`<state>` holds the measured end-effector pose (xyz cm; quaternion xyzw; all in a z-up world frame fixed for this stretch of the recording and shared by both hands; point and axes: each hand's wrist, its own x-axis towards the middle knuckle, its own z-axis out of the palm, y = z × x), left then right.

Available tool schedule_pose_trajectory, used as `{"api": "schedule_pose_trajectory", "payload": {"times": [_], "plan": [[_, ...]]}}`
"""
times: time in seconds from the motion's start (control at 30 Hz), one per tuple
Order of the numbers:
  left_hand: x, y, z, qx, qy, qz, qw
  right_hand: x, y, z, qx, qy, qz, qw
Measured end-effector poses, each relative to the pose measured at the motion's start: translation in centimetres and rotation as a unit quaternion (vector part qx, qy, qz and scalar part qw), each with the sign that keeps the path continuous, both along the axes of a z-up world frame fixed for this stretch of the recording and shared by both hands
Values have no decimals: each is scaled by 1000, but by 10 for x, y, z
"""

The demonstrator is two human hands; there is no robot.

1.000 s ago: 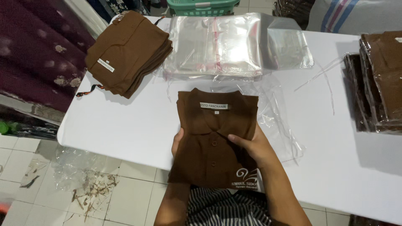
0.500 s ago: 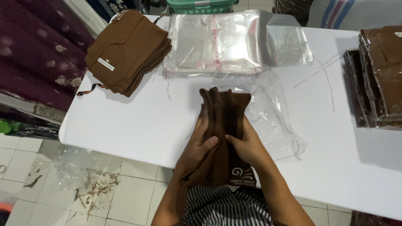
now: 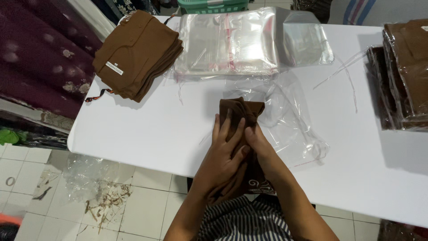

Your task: The person folds a brown shirt and places it into a clear plastic bag on a white table. The person smooths the shirt inside the bag and seals the bag. The packaged shirt is then placed on a stack of other packaged shirts.

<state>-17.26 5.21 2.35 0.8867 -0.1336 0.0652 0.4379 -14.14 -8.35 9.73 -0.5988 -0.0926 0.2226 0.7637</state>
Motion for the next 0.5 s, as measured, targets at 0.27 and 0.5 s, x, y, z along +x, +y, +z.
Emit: {"api": "schedule_pose_trajectory", "payload": {"times": [0.27,0.5], "plan": [[2,28,-11,-198,36,-160,967,17,-23,-65,-88,4,2,996],[17,18,-32,-524,54,65,848,-6,-32,-73,-2,131,-20,991]]}}
